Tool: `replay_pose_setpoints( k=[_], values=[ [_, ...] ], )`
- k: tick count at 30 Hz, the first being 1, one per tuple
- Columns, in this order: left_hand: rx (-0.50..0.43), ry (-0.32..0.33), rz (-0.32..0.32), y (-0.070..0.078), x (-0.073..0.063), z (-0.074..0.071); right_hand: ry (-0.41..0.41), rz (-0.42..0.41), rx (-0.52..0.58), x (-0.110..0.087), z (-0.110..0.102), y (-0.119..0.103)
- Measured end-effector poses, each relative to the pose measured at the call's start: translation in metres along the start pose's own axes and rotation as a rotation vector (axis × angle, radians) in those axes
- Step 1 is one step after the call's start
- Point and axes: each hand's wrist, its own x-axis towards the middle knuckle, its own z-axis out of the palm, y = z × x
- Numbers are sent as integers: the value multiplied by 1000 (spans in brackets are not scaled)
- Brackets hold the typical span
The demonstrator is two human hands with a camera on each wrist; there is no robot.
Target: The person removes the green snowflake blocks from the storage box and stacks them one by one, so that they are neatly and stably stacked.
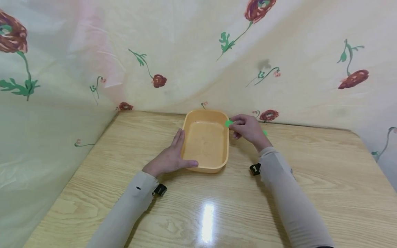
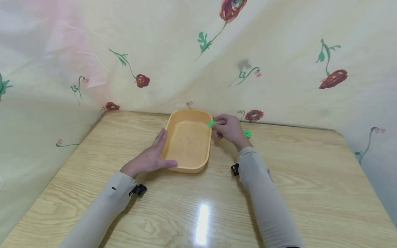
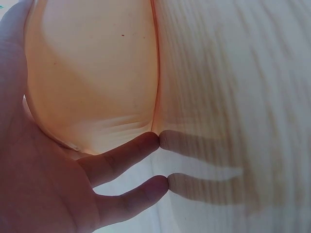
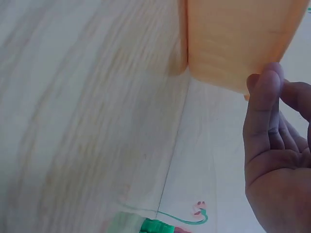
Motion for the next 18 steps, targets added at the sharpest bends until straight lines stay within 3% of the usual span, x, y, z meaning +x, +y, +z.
replay_pose_setpoints(
  k=[12,18],
  values=[
    [-29,0,-15,4,-5,4,-81,19,-37,-6,-2,1],
    [-31,-2,-23,5,-6,6,-117,-15,-102,-10,-3,3]
  ],
)
